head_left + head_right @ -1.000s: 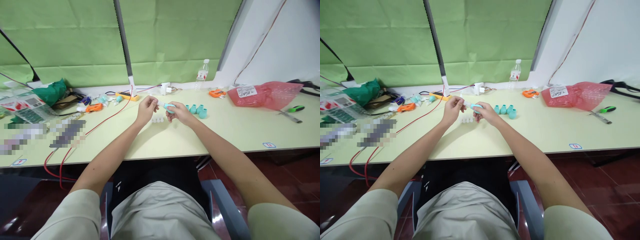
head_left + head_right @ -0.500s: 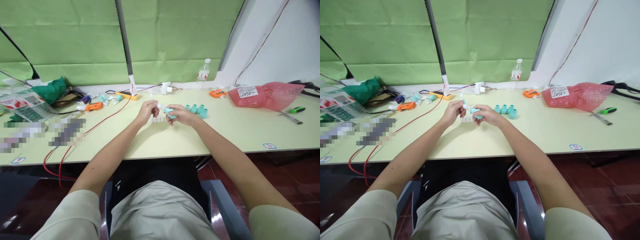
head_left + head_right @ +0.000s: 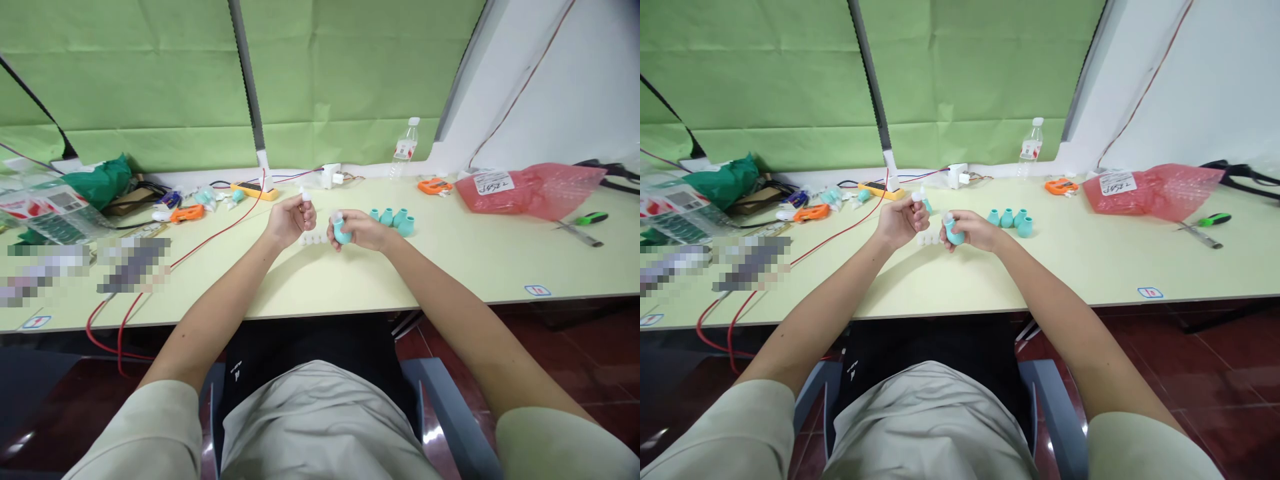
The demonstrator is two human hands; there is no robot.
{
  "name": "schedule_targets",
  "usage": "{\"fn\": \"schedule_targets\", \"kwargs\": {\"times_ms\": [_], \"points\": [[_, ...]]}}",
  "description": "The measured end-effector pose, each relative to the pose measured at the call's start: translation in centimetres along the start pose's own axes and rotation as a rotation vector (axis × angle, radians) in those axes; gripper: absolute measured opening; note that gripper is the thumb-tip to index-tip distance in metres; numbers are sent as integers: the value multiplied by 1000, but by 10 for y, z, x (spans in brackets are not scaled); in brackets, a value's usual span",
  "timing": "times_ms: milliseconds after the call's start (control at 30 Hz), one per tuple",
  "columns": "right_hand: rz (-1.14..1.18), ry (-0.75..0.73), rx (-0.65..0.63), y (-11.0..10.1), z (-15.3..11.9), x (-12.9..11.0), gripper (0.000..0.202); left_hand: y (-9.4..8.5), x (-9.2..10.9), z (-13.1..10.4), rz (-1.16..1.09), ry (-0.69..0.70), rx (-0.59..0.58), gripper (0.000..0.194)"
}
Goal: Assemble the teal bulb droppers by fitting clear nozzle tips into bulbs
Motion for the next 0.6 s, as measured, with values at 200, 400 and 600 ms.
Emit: {"fn": "schedule_targets", "kwargs": {"times_ms": [200, 400, 600], "points": [[-311, -318, 375, 3, 4, 0, 27, 2, -9, 3, 155, 49, 85, 22], [-764, -526, 544, 18, -4, -7, 19, 7, -21, 3, 492, 265, 206, 39], [-769, -583, 422, 22, -5, -3, 25, 15, -33, 1, 630, 262, 175, 47]]}}
Point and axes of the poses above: each hand's wrist, its own z-axis towards the middle knuckle, its own y-axis out of the palm, x = y × z, the point moved 1 cm from there along z, towards the middle knuckle, and after that the axes turned 12 degrees about -y, right-handed, at the moved point
